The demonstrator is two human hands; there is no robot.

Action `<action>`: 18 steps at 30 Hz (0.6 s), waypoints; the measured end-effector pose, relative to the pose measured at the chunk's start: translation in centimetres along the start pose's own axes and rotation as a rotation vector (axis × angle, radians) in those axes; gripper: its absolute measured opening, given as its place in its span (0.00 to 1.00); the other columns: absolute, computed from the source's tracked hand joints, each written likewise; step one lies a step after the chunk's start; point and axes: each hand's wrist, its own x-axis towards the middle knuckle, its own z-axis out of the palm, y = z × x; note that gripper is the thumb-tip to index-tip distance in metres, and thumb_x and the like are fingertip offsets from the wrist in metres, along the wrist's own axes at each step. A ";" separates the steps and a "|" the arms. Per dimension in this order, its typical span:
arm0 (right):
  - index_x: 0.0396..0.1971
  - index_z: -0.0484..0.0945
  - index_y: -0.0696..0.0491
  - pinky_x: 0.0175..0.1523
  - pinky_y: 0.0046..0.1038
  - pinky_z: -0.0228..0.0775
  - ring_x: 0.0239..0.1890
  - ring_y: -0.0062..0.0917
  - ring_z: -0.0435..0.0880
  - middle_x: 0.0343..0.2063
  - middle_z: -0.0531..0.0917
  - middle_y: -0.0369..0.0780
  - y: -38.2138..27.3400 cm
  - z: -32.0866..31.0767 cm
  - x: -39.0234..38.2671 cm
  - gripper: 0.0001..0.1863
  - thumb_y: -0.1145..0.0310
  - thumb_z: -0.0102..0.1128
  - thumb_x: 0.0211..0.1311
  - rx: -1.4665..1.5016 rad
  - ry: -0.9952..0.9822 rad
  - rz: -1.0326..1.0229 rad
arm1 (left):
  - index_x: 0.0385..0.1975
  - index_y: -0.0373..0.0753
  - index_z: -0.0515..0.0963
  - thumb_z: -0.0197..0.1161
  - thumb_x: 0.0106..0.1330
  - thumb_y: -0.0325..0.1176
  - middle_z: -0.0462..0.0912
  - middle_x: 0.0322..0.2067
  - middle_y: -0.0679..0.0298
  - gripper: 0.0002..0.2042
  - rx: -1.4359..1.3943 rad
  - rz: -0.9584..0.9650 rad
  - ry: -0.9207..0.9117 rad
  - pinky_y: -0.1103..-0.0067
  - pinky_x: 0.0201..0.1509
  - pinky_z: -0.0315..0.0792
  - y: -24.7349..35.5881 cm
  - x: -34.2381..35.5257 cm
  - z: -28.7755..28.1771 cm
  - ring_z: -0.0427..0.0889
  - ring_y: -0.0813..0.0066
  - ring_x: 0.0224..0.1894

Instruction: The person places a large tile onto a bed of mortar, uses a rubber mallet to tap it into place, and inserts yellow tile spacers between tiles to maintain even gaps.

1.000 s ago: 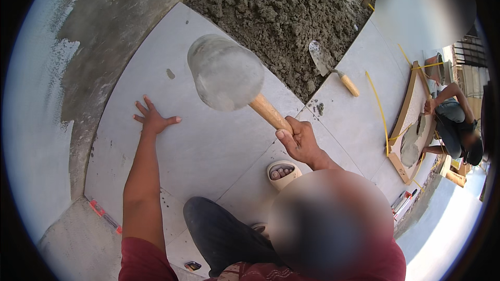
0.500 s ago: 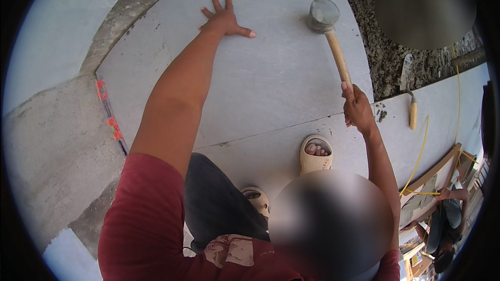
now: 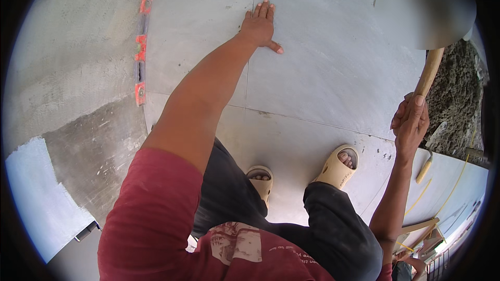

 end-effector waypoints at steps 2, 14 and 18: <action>0.31 0.72 0.53 0.18 0.17 0.60 0.13 0.12 0.69 0.15 0.69 0.31 1.5 1.7 1.0 0.27 0.42 0.43 0.76 0.048 -0.009 -0.220 | 0.75 0.34 0.31 0.73 0.38 0.73 0.31 0.77 0.51 0.75 -0.022 -0.011 -0.008 0.58 0.79 0.47 -0.5 0.3 -1.0 0.35 0.56 0.79; 0.28 0.69 0.52 0.16 0.17 0.60 0.12 0.11 0.65 0.13 0.67 0.30 -4.7 8.4 9.0 0.25 0.45 0.44 0.77 -0.004 -0.104 -0.391 | 0.76 0.37 0.32 0.78 0.34 0.69 0.29 0.78 0.58 0.76 -0.169 -0.045 -0.015 0.46 0.74 0.48 -0.5 -0.4 -1.5 0.34 0.63 0.80; 0.25 0.68 0.52 0.17 0.20 0.63 0.13 0.14 0.68 0.14 0.69 0.33 7.3 8.4 12.8 0.28 0.43 0.43 0.76 -0.246 -0.052 -0.372 | 0.76 0.36 0.32 0.79 0.34 0.68 0.30 0.78 0.57 0.76 -0.184 0.001 -0.018 0.44 0.74 0.48 1.3 0.3 -3.1 0.34 0.61 0.80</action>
